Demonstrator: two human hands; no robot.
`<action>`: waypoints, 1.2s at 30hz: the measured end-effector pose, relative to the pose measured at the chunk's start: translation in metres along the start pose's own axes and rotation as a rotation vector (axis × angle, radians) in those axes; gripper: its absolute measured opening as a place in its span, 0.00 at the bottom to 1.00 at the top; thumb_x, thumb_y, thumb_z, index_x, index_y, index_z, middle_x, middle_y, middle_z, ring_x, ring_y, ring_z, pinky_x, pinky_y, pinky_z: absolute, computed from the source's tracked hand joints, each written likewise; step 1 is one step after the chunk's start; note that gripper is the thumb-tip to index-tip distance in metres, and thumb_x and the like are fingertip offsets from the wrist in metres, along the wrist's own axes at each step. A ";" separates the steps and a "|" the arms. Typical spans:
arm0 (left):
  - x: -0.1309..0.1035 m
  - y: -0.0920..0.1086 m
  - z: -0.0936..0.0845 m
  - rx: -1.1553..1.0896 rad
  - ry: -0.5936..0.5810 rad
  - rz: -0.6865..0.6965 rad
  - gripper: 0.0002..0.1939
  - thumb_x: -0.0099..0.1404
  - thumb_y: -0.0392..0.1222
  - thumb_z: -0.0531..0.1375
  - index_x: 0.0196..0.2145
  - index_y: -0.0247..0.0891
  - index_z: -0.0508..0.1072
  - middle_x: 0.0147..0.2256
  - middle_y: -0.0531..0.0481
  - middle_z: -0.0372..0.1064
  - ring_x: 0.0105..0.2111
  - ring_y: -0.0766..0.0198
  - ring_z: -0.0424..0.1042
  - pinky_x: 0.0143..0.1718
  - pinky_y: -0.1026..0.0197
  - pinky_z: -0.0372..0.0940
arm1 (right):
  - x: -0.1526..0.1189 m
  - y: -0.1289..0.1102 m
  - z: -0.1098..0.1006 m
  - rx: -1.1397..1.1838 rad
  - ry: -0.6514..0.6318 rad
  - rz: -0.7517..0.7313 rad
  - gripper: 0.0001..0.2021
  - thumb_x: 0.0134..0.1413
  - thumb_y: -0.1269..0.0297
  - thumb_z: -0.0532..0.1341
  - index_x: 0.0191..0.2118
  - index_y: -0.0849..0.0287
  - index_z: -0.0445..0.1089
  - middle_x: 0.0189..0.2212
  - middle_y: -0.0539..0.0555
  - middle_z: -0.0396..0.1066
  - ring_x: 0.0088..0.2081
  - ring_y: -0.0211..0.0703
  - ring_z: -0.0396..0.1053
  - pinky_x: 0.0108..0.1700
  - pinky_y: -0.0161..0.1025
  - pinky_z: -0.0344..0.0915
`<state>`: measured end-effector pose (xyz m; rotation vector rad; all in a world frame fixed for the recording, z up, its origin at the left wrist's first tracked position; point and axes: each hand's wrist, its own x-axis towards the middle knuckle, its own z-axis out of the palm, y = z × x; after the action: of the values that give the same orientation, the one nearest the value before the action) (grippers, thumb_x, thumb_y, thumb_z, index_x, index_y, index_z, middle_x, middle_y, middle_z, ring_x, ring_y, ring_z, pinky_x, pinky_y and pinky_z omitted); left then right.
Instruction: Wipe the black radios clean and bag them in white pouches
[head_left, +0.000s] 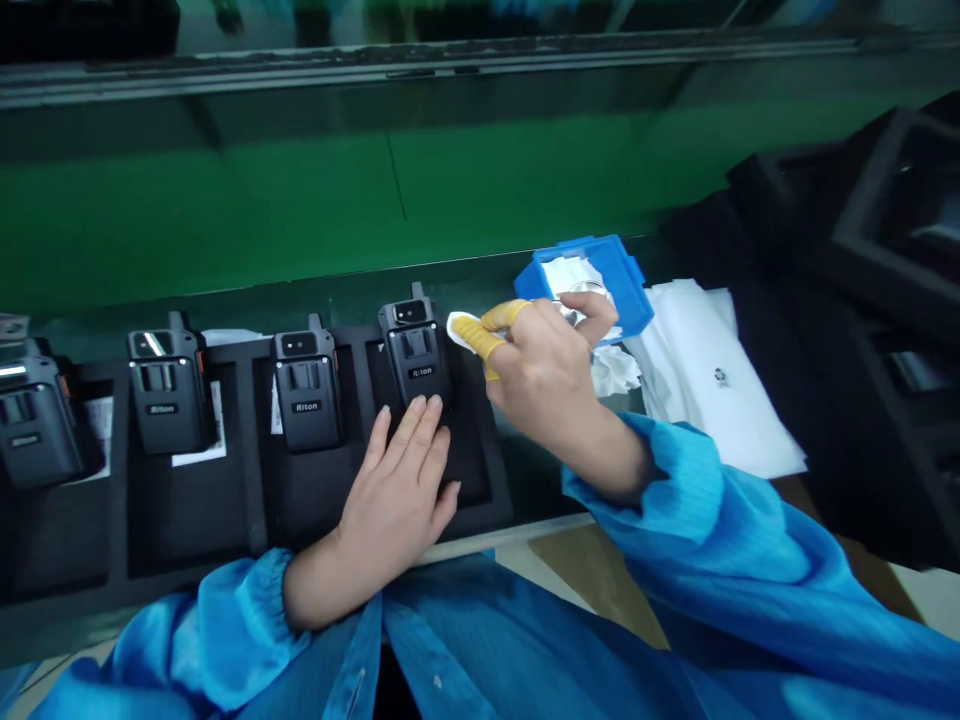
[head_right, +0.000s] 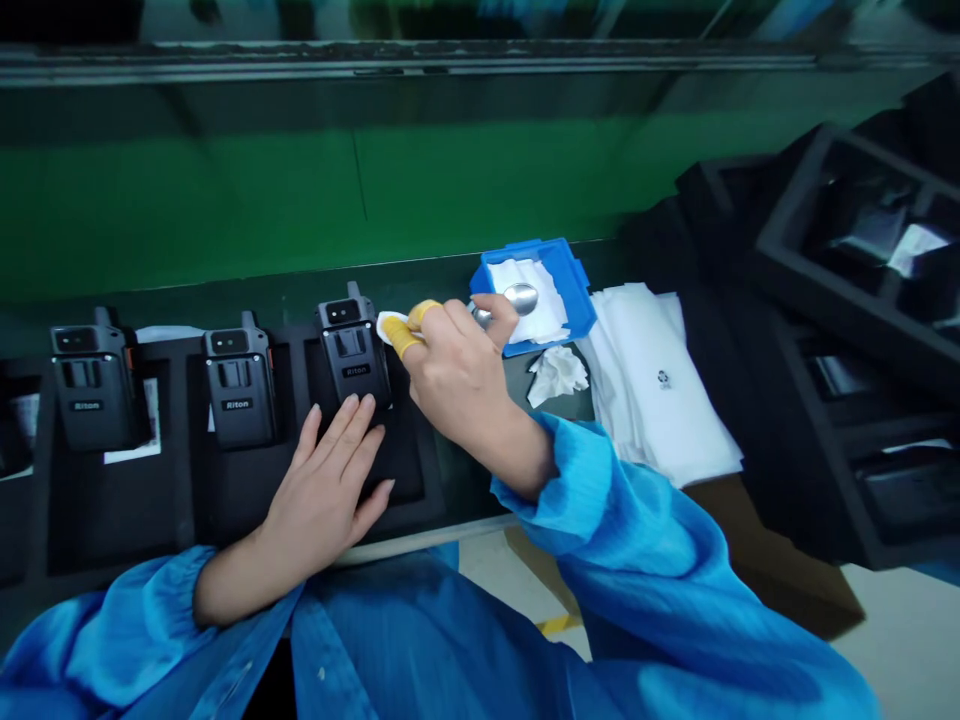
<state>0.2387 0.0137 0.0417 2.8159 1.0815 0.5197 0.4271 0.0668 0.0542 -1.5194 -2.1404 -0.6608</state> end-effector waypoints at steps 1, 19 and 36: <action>-0.001 0.000 0.000 0.003 0.004 -0.006 0.19 0.67 0.41 0.52 0.50 0.27 0.70 0.59 0.33 0.62 0.60 0.46 0.62 0.60 0.42 0.55 | -0.003 -0.004 -0.003 0.003 -0.003 -0.016 0.16 0.58 0.76 0.51 0.25 0.57 0.71 0.31 0.50 0.68 0.34 0.39 0.58 0.51 0.47 0.43; -0.003 0.000 0.003 -0.013 0.030 -0.015 0.20 0.65 0.40 0.53 0.51 0.25 0.68 0.57 0.32 0.65 0.60 0.47 0.62 0.61 0.45 0.55 | -0.018 -0.040 -0.003 0.018 0.030 -0.088 0.17 0.58 0.76 0.53 0.20 0.58 0.68 0.25 0.50 0.63 0.35 0.40 0.55 0.52 0.46 0.42; -0.002 0.000 0.002 0.033 0.023 0.010 0.18 0.66 0.40 0.52 0.47 0.25 0.71 0.57 0.30 0.64 0.59 0.45 0.63 0.59 0.43 0.57 | -0.025 -0.038 -0.003 -0.039 0.031 -0.039 0.18 0.57 0.77 0.52 0.18 0.57 0.66 0.23 0.50 0.62 0.34 0.40 0.55 0.51 0.46 0.42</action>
<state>0.2380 0.0126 0.0391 2.8518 1.0905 0.5419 0.3993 0.0354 0.0370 -1.4808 -2.1511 -0.7386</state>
